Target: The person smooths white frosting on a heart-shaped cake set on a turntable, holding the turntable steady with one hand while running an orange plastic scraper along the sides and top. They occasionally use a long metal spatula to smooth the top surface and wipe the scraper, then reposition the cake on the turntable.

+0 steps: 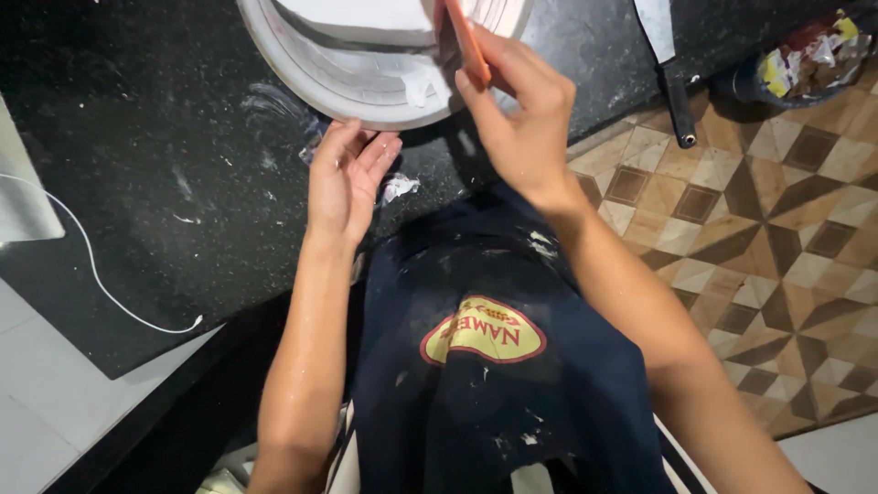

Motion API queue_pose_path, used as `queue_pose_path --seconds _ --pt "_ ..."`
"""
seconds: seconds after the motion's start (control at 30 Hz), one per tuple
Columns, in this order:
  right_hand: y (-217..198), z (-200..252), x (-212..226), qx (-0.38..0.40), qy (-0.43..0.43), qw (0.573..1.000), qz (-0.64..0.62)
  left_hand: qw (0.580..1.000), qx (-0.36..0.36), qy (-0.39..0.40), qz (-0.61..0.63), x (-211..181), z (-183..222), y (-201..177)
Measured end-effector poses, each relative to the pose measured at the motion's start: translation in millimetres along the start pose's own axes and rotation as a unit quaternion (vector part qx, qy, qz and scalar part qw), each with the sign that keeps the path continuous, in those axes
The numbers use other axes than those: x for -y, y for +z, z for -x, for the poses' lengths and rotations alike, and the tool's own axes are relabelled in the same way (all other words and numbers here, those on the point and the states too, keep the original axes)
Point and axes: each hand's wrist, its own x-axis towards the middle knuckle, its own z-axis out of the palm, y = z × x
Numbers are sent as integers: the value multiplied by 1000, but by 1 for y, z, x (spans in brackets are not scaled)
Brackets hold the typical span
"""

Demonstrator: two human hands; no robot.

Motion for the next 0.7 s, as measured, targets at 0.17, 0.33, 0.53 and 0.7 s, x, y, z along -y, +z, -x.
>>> queue_pose_path --seconds 0.17,0.33,0.53,0.7 --pt "-5 13 7 15 7 1000 -5 1000 -1 -1 15 11 0 -1" --pt "-7 15 4 9 16 1000 -13 999 13 -21 24 18 9 21" --pt "-6 6 -8 -16 16 1000 -19 997 45 -69 -5 35 13 35" --pt "-5 -7 -20 -35 7 999 -21 983 75 -125 -108 28 8 30"
